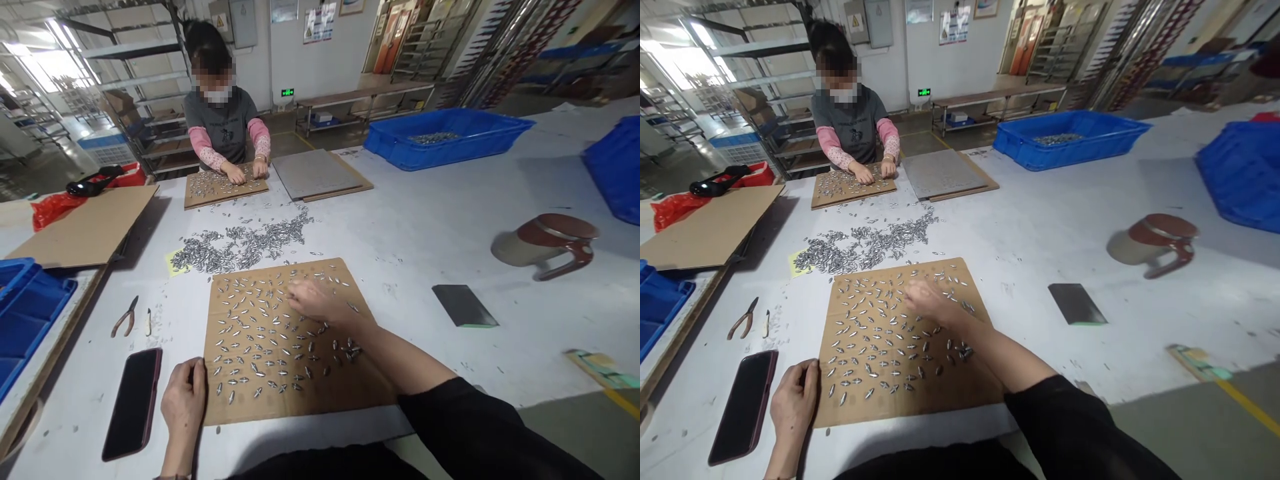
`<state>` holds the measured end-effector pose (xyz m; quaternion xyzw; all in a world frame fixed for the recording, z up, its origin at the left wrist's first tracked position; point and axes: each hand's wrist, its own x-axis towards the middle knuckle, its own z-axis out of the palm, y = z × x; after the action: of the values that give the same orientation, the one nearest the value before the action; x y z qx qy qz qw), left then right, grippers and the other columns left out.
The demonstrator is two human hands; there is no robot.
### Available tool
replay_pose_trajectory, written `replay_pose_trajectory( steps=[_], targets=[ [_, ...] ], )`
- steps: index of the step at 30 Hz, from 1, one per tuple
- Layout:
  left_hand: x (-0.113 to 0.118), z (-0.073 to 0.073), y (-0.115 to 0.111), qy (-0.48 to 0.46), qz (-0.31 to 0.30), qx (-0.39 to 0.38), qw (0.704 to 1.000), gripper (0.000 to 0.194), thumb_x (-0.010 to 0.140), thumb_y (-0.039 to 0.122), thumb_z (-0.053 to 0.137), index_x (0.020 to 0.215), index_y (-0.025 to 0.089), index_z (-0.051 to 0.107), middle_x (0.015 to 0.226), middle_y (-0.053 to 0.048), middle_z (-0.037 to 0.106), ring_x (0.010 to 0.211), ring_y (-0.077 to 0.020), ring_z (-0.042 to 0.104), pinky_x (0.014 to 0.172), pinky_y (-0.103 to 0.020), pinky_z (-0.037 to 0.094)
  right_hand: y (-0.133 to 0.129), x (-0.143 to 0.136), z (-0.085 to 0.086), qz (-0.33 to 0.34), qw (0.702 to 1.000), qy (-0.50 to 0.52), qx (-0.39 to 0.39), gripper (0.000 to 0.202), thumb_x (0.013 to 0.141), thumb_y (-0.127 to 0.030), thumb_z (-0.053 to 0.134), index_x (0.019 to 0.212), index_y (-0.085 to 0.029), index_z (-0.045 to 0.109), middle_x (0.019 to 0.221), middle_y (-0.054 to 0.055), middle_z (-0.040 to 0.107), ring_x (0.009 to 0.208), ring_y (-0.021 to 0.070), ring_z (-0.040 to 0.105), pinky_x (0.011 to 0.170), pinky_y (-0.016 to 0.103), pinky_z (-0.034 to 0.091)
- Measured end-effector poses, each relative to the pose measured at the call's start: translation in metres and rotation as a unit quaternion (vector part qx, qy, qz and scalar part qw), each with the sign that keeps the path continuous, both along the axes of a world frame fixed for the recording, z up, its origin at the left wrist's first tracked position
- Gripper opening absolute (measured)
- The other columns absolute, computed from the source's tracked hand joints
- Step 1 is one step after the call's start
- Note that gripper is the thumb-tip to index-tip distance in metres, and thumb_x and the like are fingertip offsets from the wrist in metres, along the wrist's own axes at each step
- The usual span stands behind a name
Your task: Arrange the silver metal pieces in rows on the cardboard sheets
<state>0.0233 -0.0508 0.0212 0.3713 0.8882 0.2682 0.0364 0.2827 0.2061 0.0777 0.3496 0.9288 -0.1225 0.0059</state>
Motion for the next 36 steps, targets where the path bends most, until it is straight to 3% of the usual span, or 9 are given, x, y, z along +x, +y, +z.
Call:
replay_pose_trajectory(
  steps=[5, 10, 14, 18, 23, 26, 31, 36],
  targets=[
    [0.001, -0.001, 0.000, 0.000, 0.000, 0.003, 1.000, 0.023, 0.092, 0.039, 0.056, 0.087, 0.024, 0.073, 0.099, -0.005, 0.076, 0.086, -0.0189, 0.068, 0.068, -0.027, 0.047, -0.016, -0.011, -0.020, 0.084, 0.994, -0.032, 0.068, 0.021, 0.095, -0.011, 0.048, 0.096, -0.016, 0.069, 0.099, 0.014, 0.068, 0.091, 0.0232, 0.057, 0.079, 0.033, 0.039],
    [-0.001, -0.003, -0.001, 0.001, -0.003, -0.001, 1.000, 0.025, 0.093, 0.041, 0.055, 0.089, 0.025, 0.074, 0.099, -0.005, 0.076, 0.088, -0.0196, 0.068, 0.067, -0.028, 0.047, -0.019, -0.009, -0.033, 0.095, 0.990, -0.015, 0.105, 0.022, 0.091, -0.005, 0.048, 0.095, -0.015, 0.068, 0.098, 0.014, 0.066, 0.095, 0.0238, 0.056, 0.083, 0.033, 0.039],
    [-0.002, -0.002, 0.000, 0.000, -0.002, -0.009, 1.000, 0.025, 0.093, 0.042, 0.055, 0.089, 0.025, 0.074, 0.101, -0.005, 0.076, 0.089, -0.0201, 0.068, 0.069, -0.028, 0.048, -0.018, -0.009, -0.031, 0.090, 0.991, -0.012, 0.094, 0.020, 0.093, -0.009, 0.048, 0.096, -0.014, 0.068, 0.100, 0.015, 0.066, 0.095, 0.0238, 0.057, 0.082, 0.033, 0.039],
    [-0.001, 0.000, 0.001, -0.006, 0.004, -0.025, 1.000, 0.027, 0.093, 0.044, 0.054, 0.090, 0.026, 0.073, 0.102, -0.005, 0.075, 0.086, -0.0200, 0.068, 0.067, -0.028, 0.048, -0.011, 0.003, -0.020, 0.063, 0.997, -0.008, 0.046, 0.026, 0.100, -0.016, 0.044, 0.097, -0.016, 0.070, 0.097, 0.012, 0.068, 0.090, 0.0217, 0.058, 0.080, 0.031, 0.039],
    [-0.002, 0.001, 0.002, -0.006, 0.008, -0.043, 0.999, 0.028, 0.093, 0.046, 0.054, 0.092, 0.026, 0.073, 0.105, -0.005, 0.075, 0.086, -0.0202, 0.068, 0.067, -0.029, 0.048, -0.002, 0.051, -0.013, -0.082, 0.995, 0.047, 0.028, 0.032, 0.105, -0.023, 0.040, 0.096, -0.017, 0.069, 0.096, 0.009, 0.068, 0.088, 0.0197, 0.059, 0.079, 0.029, 0.039],
    [-0.005, 0.000, 0.003, -0.004, 0.007, -0.051, 0.999, 0.030, 0.093, 0.047, 0.053, 0.093, 0.026, 0.074, 0.105, -0.006, 0.074, 0.087, -0.0215, 0.068, 0.067, -0.030, 0.048, -0.013, 0.071, -0.015, -0.097, 0.994, 0.050, -0.002, 0.028, 0.104, -0.024, 0.044, 0.092, -0.017, 0.069, 0.093, 0.008, 0.069, 0.087, 0.0195, 0.060, 0.078, 0.028, 0.038],
    [-0.007, -0.002, 0.002, 0.004, -0.012, -0.038, 0.999, 0.030, 0.092, 0.047, 0.053, 0.093, 0.025, 0.074, 0.103, -0.007, 0.074, 0.086, -0.0217, 0.067, 0.069, -0.031, 0.049, -0.039, 0.069, -0.024, -0.110, 0.994, 0.008, -0.026, 0.020, 0.102, -0.026, 0.051, 0.094, -0.017, 0.068, 0.099, 0.009, 0.070, 0.089, 0.0204, 0.062, 0.075, 0.028, 0.038],
    [-0.005, 0.001, 0.003, 0.008, -0.007, -0.028, 1.000, 0.030, 0.093, 0.045, 0.052, 0.092, 0.024, 0.073, 0.102, -0.007, 0.074, 0.088, -0.0213, 0.066, 0.072, -0.031, 0.048, -0.042, 0.058, -0.024, -0.130, 0.991, -0.040, -0.010, 0.018, 0.101, -0.022, 0.050, 0.098, -0.016, 0.067, 0.100, 0.011, 0.070, 0.089, 0.0220, 0.062, 0.074, 0.030, 0.038]
  ],
)
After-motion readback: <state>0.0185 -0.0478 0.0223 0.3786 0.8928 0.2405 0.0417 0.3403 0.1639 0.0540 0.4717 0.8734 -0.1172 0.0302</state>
